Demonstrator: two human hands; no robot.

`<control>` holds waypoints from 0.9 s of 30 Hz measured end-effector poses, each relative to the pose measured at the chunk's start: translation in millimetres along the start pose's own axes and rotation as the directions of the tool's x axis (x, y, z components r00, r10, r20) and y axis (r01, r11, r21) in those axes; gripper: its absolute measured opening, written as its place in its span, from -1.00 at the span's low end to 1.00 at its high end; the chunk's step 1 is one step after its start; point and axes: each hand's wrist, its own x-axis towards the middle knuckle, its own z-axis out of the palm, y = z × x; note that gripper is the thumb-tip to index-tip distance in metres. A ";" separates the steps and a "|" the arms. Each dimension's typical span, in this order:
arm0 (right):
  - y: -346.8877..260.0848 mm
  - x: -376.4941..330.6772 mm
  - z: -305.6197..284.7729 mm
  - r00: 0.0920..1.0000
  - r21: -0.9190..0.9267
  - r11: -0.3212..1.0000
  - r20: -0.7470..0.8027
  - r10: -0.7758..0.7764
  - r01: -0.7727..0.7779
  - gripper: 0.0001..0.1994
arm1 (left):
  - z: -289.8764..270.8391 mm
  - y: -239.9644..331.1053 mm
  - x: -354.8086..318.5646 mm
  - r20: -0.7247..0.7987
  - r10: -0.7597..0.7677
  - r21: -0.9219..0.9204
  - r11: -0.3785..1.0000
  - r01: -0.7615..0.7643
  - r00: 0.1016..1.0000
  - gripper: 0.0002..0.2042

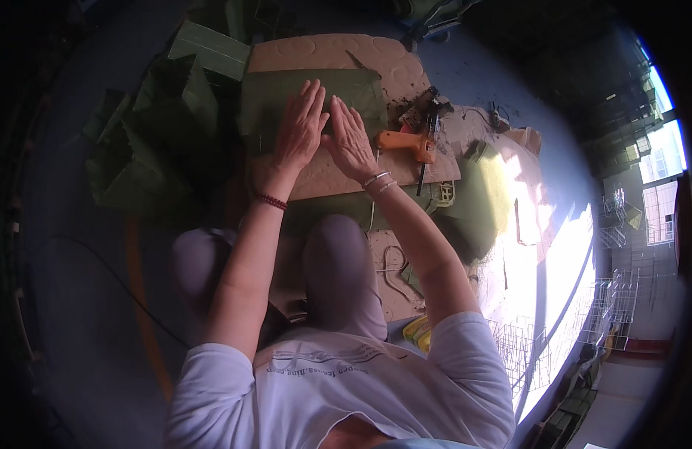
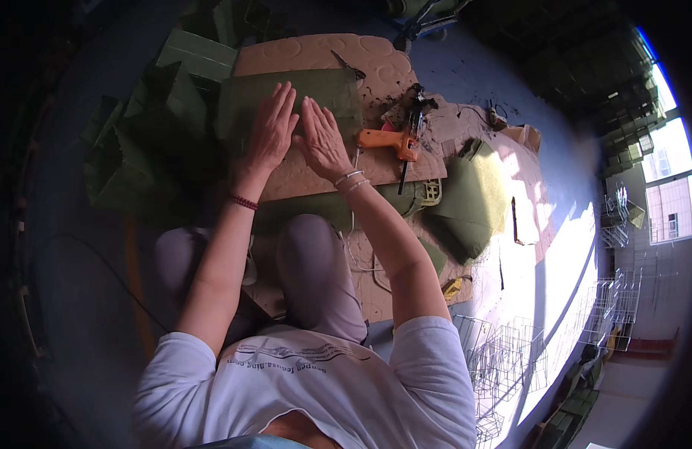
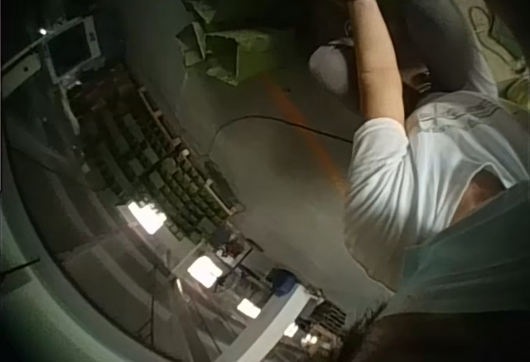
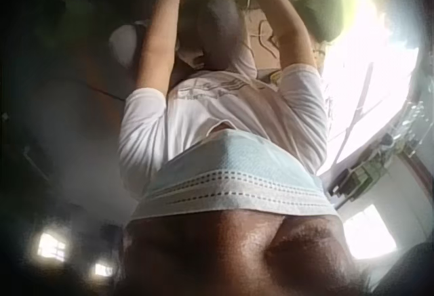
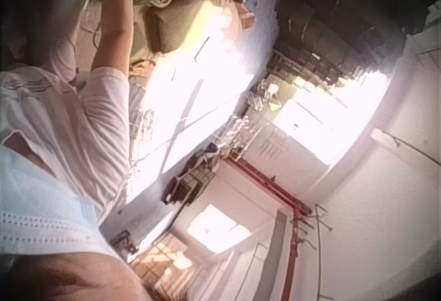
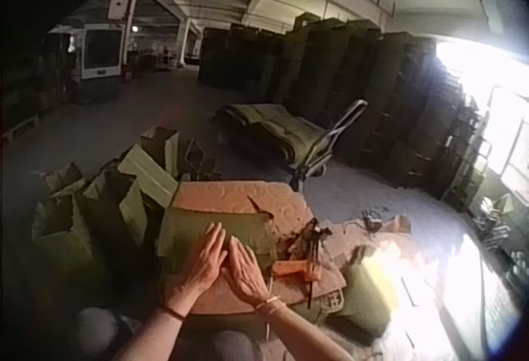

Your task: Using a hot glue gun to assemble green foam panels into rectangular boxes or containers while sitting on the floor.

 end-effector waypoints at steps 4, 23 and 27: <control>21.3 3.3 -26.1 0.997 0.085 0.994 0.023 -0.067 0.065 -0.39 | 15.3 -17.8 -5.8 0.332 0.116 0.227 0.953 -0.199 0.936 -0.50; 52.1 11.0 -12.8 0.959 -0.257 0.935 -0.083 -0.273 0.244 -0.53 | 9.9 -33.0 -1.7 0.436 0.269 0.127 0.926 -0.355 0.859 -0.47; 58.5 13.0 -13.9 0.957 -0.229 0.939 -0.076 -0.279 0.256 -0.53 | -16.9 -45.8 4.2 0.450 0.265 0.202 0.900 -0.386 0.853 -0.45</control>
